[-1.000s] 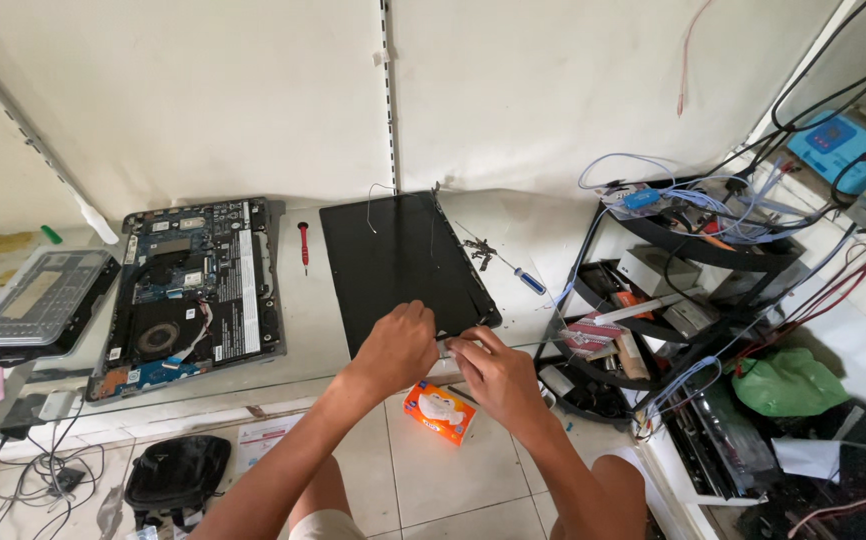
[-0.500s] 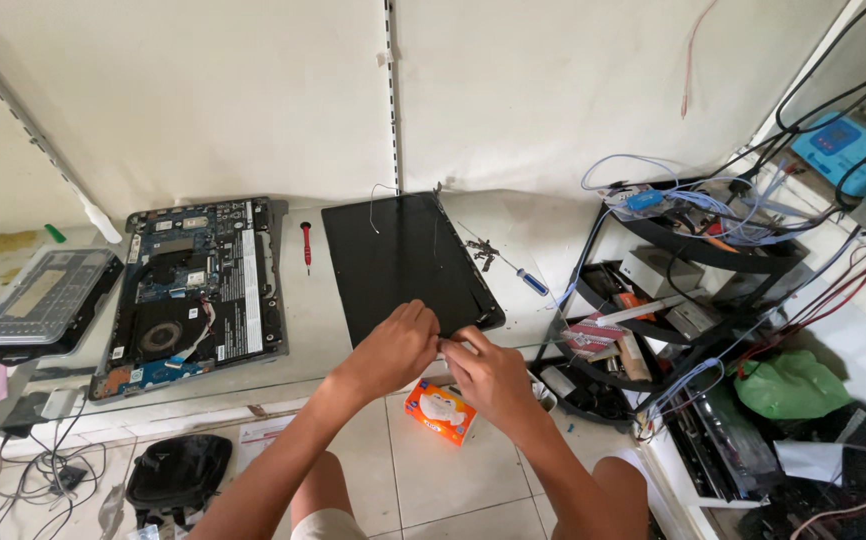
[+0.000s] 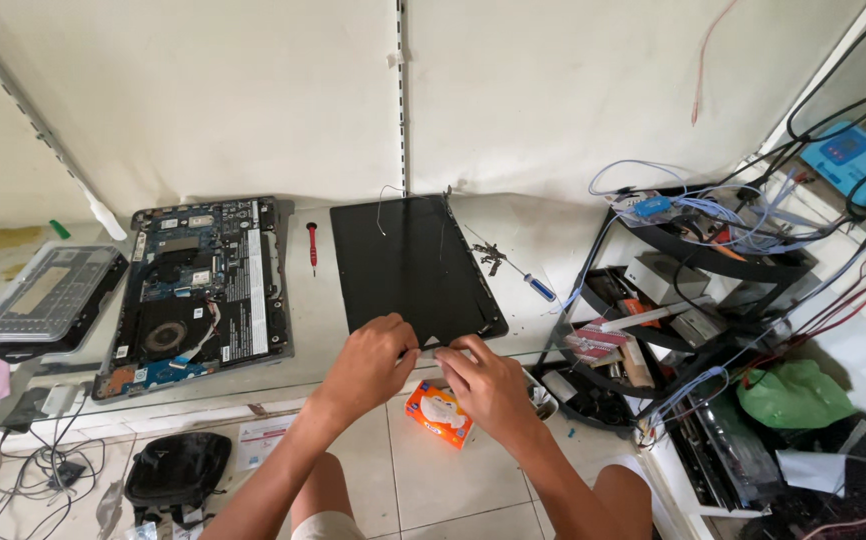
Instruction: The person removes the bezel frame from a black LCD screen using a plastic pry tool. They carefully work around the edges to release the clips and detach the frame, then lift it away from the screen.
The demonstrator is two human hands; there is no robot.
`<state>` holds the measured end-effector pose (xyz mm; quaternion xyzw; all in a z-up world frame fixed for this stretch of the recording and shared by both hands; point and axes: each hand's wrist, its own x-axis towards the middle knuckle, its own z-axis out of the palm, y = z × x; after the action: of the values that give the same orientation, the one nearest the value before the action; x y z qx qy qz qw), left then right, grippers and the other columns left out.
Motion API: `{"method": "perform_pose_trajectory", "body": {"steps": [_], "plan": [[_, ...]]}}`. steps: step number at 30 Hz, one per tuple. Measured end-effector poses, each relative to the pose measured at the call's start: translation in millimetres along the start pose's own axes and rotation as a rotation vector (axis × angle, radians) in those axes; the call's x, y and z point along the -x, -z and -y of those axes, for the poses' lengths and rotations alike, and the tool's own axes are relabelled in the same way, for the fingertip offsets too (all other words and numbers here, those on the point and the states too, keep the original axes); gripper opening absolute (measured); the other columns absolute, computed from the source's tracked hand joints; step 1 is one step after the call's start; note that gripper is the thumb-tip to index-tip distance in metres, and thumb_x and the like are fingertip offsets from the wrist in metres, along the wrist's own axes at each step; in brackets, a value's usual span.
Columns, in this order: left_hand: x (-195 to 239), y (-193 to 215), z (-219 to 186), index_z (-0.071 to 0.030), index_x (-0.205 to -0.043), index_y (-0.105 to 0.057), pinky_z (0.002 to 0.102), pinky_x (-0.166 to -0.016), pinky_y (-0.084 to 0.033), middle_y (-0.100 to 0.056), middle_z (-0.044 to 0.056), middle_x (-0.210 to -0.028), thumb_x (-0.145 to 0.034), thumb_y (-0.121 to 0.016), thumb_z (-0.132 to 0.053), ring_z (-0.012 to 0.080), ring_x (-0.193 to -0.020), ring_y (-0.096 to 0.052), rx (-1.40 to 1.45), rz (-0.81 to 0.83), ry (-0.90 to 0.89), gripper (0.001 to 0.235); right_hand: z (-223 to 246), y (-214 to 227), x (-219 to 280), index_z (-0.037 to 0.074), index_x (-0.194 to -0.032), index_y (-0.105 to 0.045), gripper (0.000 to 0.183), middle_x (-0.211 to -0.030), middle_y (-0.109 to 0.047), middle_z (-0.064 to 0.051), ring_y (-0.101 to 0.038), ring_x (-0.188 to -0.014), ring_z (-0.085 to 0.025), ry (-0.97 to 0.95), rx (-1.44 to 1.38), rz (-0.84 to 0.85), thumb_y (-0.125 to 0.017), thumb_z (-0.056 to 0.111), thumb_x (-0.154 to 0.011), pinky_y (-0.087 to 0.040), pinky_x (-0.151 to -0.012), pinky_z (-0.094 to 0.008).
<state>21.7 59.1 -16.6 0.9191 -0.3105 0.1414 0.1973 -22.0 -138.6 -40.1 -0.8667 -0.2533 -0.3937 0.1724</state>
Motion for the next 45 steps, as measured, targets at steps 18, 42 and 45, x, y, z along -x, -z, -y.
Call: {"method": "perform_pose_trajectory", "body": {"steps": [18,42,45], "plan": [[6.8,1.0,-1.1,-0.005,-0.09,-0.063,0.035,-0.075,-0.049,-0.053,0.007,-0.084,-0.09,-0.062,-0.014,0.0266,-0.085,-0.059,0.173,-0.15,-0.115,0.009,16.8,-4.2,-11.6,0.023,-0.095,-0.068,0.016,-0.087,-0.058,0.005,-0.065,-0.054,-0.021,0.12,-0.017,0.019,-0.063,0.011,-0.085,-0.052,-0.048,-0.032],[72.2,-19.0,-19.0,-0.012,-0.097,-0.057,0.035,-0.074,-0.042,-0.058,0.005,-0.099,-0.085,-0.077,-0.027,0.0226,-0.087,-0.056,0.032,-0.836,0.097,0.028,21.7,-9.0,-66.3,0.013,-0.104,-0.073,0.016,-0.089,-0.059,0.003,-0.055,-0.081,-0.017,0.121,-0.253,0.442,-0.069,0.02,-0.09,-0.041,-0.075,-0.036],[67.3,-21.9,-21.8,-0.009,-0.096,-0.056,0.04,-0.084,-0.042,-0.055,0.007,-0.098,-0.081,-0.078,-0.042,0.0261,-0.091,-0.054,0.01,-0.958,0.17,0.043,15.0,-12.1,-74.6,0.013,-0.098,-0.076,0.013,-0.088,-0.063,0.003,-0.062,-0.079,-0.018,0.171,-0.343,0.489,-0.072,0.018,-0.087,-0.045,-0.078,-0.035]]}}
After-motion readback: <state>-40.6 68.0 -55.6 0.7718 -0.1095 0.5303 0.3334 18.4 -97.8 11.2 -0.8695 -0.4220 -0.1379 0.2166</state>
